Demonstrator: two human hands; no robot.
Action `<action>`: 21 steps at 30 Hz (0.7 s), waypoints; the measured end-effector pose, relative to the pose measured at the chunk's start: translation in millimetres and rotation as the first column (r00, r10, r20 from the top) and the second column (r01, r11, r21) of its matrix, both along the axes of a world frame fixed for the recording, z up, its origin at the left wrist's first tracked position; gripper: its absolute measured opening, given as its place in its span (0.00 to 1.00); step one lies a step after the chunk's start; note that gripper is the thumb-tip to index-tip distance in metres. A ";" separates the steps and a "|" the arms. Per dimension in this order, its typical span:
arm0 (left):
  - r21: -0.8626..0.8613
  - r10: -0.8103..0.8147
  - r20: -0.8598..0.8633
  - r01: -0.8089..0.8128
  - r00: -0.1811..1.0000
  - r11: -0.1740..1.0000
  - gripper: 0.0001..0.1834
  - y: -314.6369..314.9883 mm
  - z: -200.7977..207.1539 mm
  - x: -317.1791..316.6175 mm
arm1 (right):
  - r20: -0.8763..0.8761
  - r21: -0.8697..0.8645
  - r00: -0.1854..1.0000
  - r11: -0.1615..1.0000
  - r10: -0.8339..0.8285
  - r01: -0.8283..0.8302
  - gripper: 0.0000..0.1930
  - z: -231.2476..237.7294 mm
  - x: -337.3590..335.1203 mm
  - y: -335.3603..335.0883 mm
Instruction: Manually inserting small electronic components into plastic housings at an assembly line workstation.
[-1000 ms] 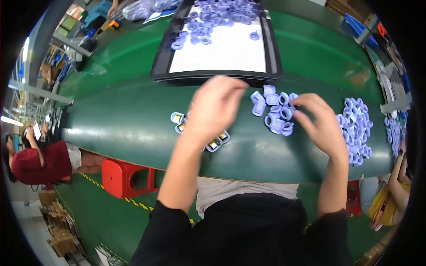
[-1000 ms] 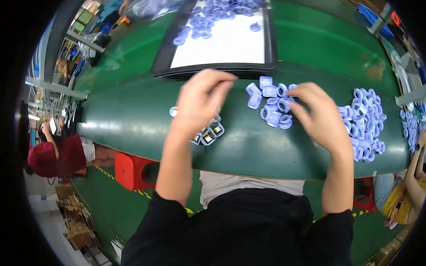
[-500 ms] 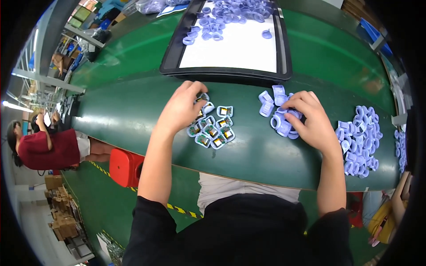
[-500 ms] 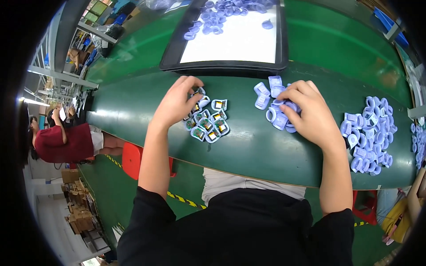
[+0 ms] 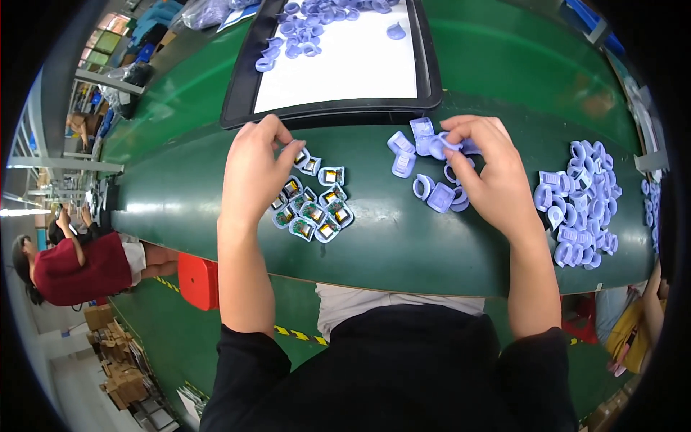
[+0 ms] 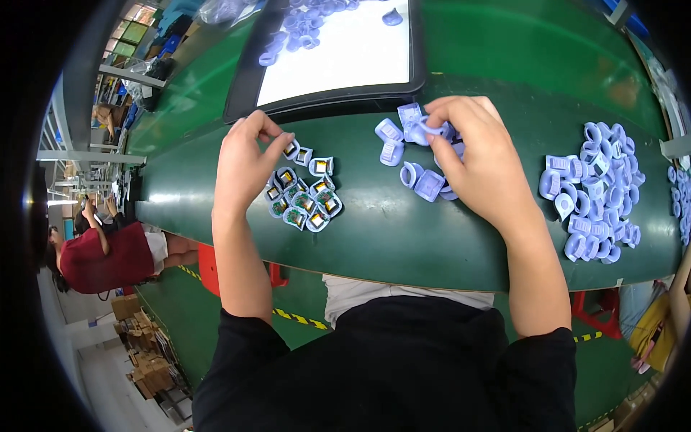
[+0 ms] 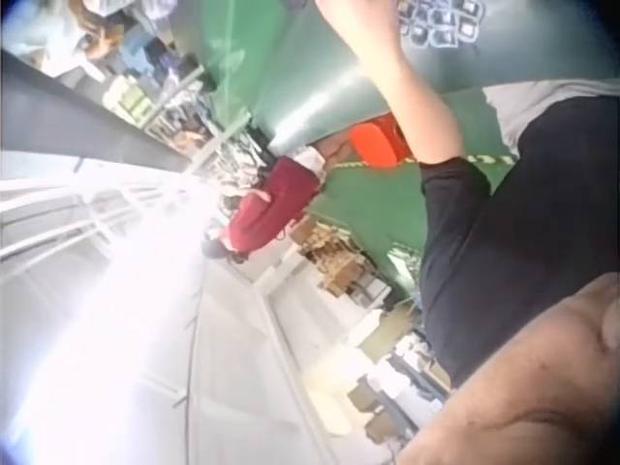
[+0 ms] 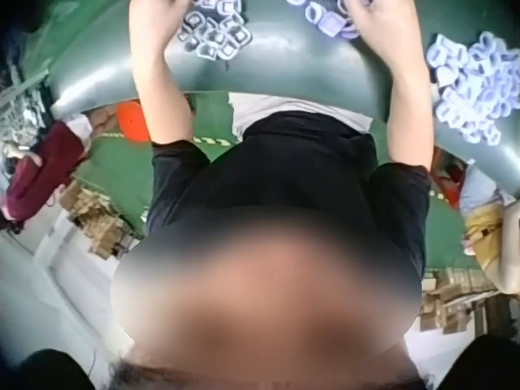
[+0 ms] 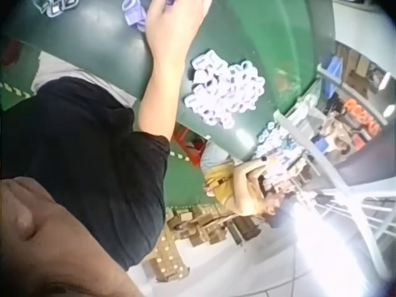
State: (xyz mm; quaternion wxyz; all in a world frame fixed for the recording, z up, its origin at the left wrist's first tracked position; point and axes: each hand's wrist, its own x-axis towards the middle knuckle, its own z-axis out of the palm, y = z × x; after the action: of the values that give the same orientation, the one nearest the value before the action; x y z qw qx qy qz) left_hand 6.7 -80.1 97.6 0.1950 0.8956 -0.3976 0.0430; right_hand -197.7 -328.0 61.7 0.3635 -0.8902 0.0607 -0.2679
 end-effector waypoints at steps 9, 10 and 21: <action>-0.528 -0.360 -0.571 0.005 0.738 0.849 0.13 -77.7 -11.2 -48.1 | 0.105 0.210 0.979 0.966 -0.177 0.152 0.08 -9.0 4.6 -8.2; -0.547 -0.415 -0.660 -0.022 0.627 0.837 0.16 -86.2 -13.1 -53.3 | 0.114 0.346 0.978 0.930 -0.172 0.123 0.07 -9.2 4.3 -8.6; -0.620 -0.661 -0.745 -0.276 -0.088 0.735 0.14 -94.8 -39.8 -68.5 | 0.097 0.610 0.988 0.791 -0.123 0.038 0.12 -12.8 4.0 -8.5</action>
State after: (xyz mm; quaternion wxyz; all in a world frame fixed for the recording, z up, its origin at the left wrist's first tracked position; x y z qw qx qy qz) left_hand -61.8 -174.9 57.8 0.7000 0.4325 -0.2269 -0.5210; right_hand -193.7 -336.5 49.0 0.6208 -0.7037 0.1571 -0.3076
